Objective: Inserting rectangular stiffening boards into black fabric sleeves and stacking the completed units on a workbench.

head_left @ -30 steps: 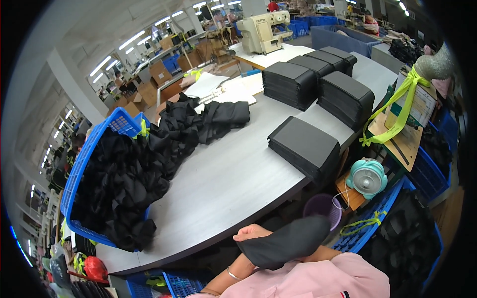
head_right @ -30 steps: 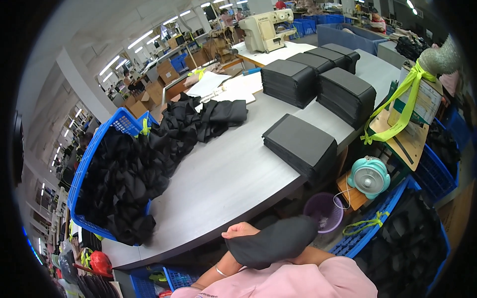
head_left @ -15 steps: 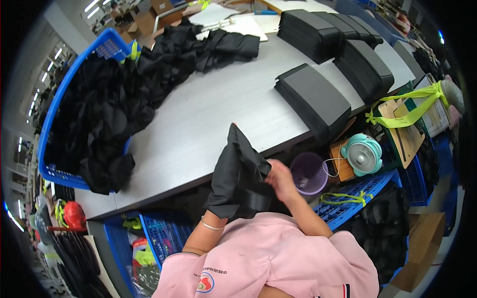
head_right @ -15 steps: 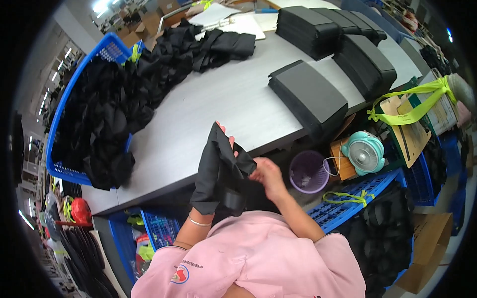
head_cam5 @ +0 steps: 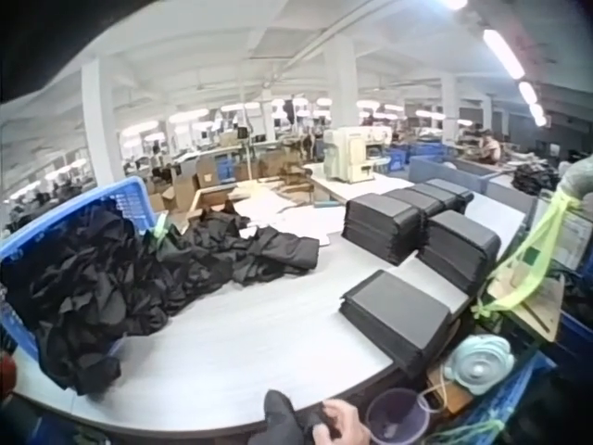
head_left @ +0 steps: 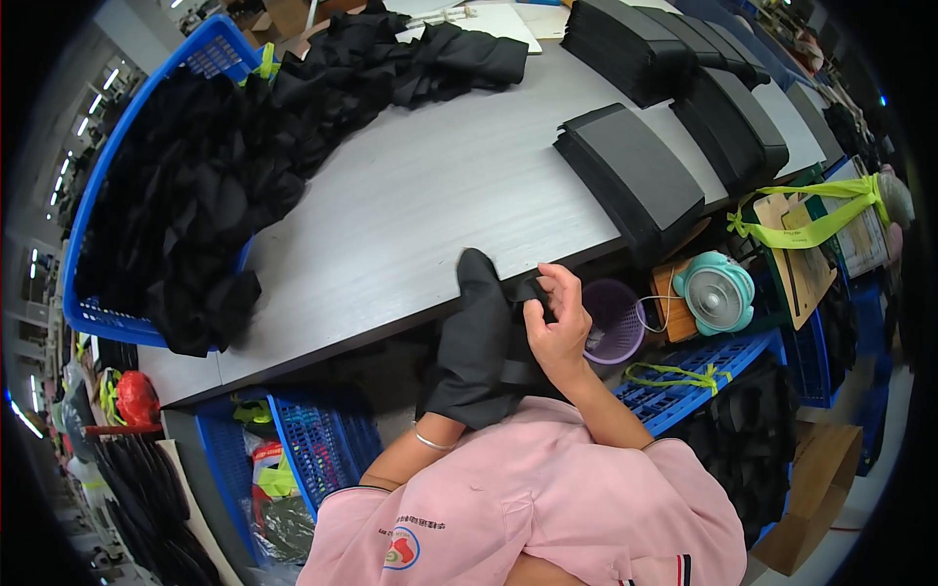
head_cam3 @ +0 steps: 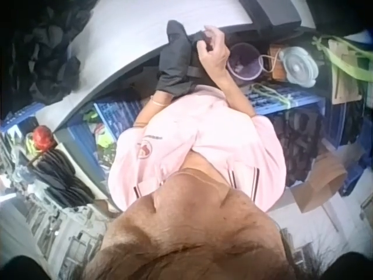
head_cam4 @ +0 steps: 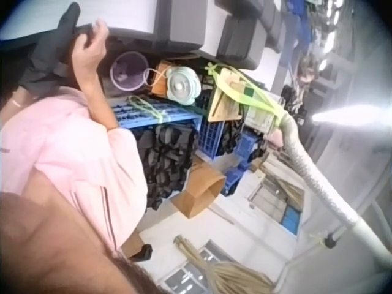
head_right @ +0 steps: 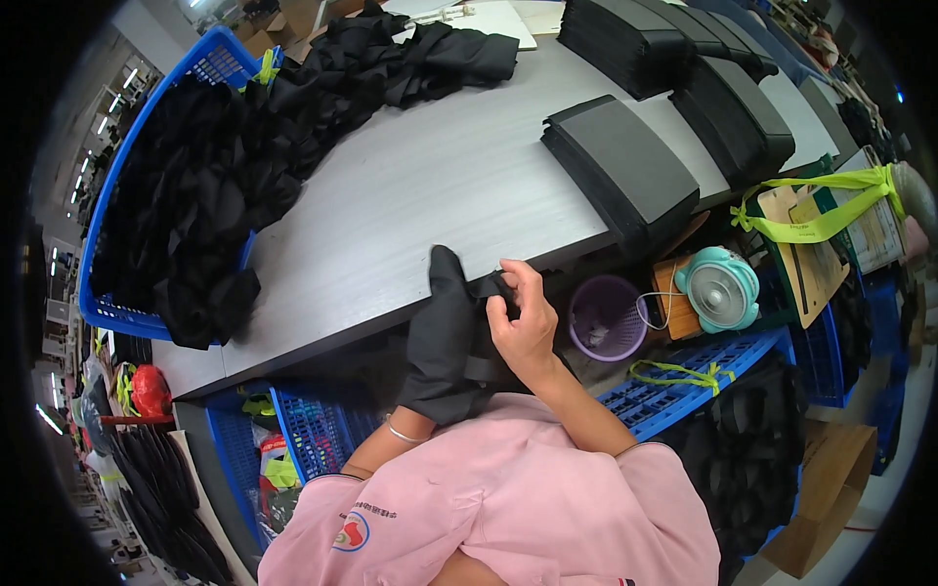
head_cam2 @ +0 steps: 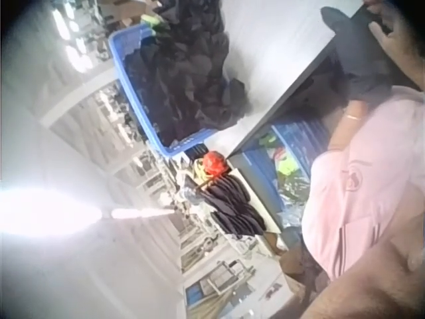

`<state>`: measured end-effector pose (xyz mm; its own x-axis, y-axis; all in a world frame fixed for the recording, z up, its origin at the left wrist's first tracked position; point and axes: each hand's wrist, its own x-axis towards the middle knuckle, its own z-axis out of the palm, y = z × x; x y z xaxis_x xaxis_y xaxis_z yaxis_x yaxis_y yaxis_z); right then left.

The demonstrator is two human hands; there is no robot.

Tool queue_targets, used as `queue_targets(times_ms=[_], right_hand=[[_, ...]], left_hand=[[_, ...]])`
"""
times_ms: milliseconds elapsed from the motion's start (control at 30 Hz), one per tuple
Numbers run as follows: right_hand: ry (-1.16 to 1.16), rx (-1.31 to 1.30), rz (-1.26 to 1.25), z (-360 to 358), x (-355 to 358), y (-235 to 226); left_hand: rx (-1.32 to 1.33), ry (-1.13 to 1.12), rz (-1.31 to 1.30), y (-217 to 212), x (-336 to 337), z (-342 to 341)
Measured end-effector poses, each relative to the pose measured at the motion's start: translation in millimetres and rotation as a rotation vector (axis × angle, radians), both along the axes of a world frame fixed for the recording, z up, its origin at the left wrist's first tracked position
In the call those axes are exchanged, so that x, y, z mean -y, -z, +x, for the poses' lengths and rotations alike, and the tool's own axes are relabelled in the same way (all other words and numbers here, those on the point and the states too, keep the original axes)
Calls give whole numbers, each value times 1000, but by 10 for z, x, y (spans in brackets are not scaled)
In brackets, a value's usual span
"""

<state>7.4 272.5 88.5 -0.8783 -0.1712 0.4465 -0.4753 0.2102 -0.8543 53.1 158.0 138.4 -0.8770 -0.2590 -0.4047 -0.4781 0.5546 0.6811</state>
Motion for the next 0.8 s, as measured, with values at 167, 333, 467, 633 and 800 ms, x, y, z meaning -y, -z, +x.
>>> queue_targets(times_ms=[167, 333, 467, 633, 800], right_hand=[[-23, -430, 332, -67, -3, 114], [-443, 331, -48, -139, -269, 54], [-769, 682, -604, -251, -385, -260], [-533, 793, -557, -560, -136, -386], [-168, 440, -286, -555, -133, -322]], left_hand=[[72, 61, -129, 37, -90, 66], [4, -54, 423, 340, 229, 35], [-56, -150, 850, 601, 372, 87], [-150, -263, 1379, 955, 47, 87], [-398, -221, 1008, 680, 74, 40]])
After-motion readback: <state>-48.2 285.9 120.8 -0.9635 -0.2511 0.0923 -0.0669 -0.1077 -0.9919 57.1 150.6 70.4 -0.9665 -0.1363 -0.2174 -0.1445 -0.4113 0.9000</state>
